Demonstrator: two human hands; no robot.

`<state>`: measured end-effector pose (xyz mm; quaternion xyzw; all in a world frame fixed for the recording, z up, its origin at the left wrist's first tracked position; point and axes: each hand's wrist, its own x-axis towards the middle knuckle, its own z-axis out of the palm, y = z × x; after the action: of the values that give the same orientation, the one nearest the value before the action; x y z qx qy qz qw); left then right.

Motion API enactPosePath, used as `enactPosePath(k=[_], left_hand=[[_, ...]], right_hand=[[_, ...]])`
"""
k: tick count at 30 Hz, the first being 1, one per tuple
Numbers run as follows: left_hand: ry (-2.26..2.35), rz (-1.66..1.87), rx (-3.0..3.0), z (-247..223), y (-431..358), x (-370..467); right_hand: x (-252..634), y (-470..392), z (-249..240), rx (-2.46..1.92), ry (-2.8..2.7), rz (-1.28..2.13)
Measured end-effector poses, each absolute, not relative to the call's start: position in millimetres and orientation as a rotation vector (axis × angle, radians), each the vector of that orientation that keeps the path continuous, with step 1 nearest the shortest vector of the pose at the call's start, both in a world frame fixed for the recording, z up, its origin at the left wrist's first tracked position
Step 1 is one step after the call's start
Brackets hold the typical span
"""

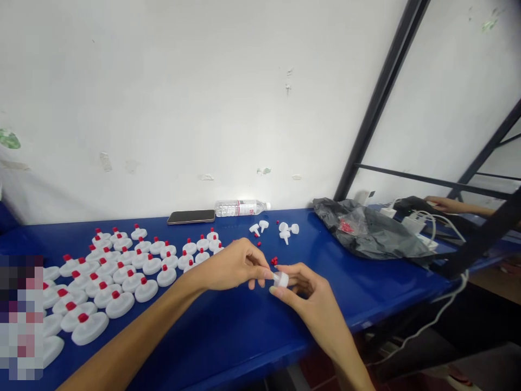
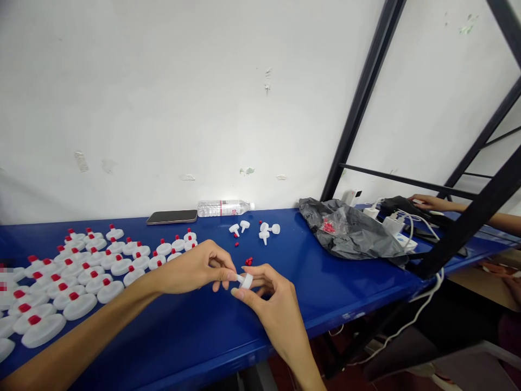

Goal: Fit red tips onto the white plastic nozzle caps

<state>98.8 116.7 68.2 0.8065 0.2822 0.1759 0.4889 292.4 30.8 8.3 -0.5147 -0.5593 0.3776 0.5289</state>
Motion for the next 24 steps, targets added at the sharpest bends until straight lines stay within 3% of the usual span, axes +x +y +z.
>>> enactPosePath(k=[15, 24], left_hand=[[0.76, 0.436, 1.99, 60.2, 113.4, 100.0], [0.931, 0.684, 1.994, 70.1, 117.0, 99.1]], right_hand=[[289.3, 28.9, 9.9, -1.211, -1.33, 0.916], [293.8, 29.9, 6.0, -1.195, -1.262, 0.82]])
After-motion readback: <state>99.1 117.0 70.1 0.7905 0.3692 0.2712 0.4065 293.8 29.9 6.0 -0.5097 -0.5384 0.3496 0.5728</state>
